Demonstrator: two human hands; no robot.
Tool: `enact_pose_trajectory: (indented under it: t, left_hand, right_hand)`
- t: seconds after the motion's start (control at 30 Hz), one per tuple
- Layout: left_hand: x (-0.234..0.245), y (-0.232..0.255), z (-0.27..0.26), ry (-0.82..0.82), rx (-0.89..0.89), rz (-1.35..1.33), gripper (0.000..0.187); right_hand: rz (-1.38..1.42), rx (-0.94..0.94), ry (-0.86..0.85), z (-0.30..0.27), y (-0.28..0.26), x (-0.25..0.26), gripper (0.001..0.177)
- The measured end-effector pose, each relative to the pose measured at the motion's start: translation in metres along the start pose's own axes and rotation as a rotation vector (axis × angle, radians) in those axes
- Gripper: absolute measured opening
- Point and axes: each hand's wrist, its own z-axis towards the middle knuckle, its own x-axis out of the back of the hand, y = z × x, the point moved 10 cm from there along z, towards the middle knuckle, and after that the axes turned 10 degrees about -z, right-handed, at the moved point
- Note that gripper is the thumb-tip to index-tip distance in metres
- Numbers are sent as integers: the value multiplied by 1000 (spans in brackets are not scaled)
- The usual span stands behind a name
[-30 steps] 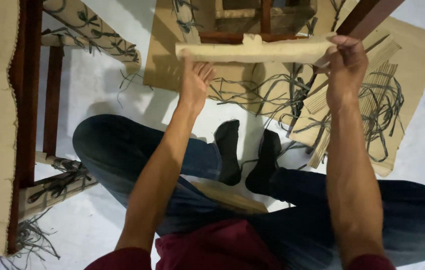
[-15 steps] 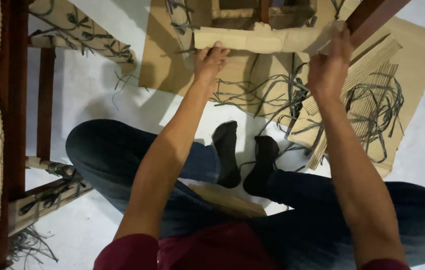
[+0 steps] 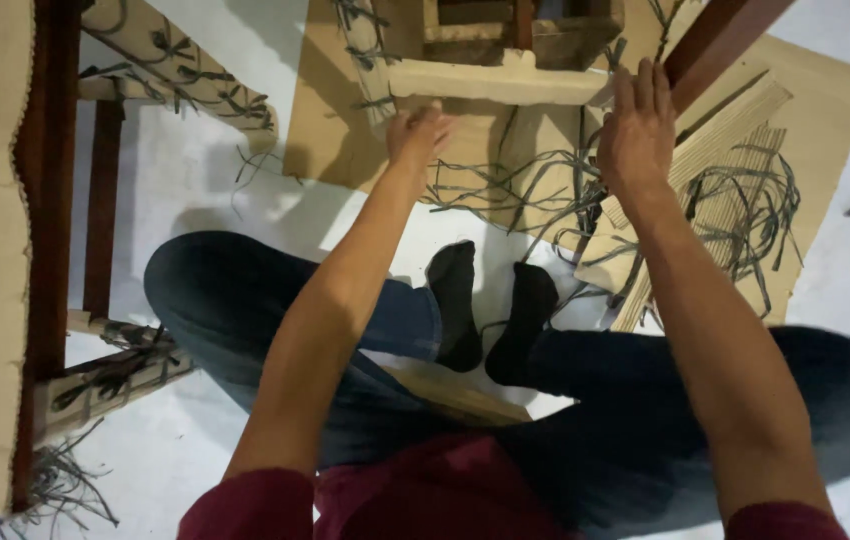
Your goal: Wrapping furniture legs with protective padding and securing them with plastic ties.
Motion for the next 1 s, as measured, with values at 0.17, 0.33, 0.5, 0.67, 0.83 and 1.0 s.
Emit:
enact_pose_trajectory:
  t: [0.17,0.33,0.5,0.67,0.83,1.0]
  left_hand:
    - [17,-67,-64,-683,83,-424,21]
    - [138,-192,-159,-154,-11,101,25]
    - [-2,-126,-279,-441,-71,266,27]
    - [-33,-98,-321,-393,-146,625,22]
    - [-20,-64,-338,-411,-227,609,23]
    - [14,-46,-344,-364,-133,606,22]
  right_hand:
    - [-55,19,79,-3,-5,12,61]
    - [-34,20,115,4,-4,23,66]
    - [88,-38,227,-5,-21,49,61]
    - [283,-239,256,-40,-24,16,58]
    - [346,-424,326,-130,-18,-102,48]
    - [477,-592,125,-175,-47,-109,40]
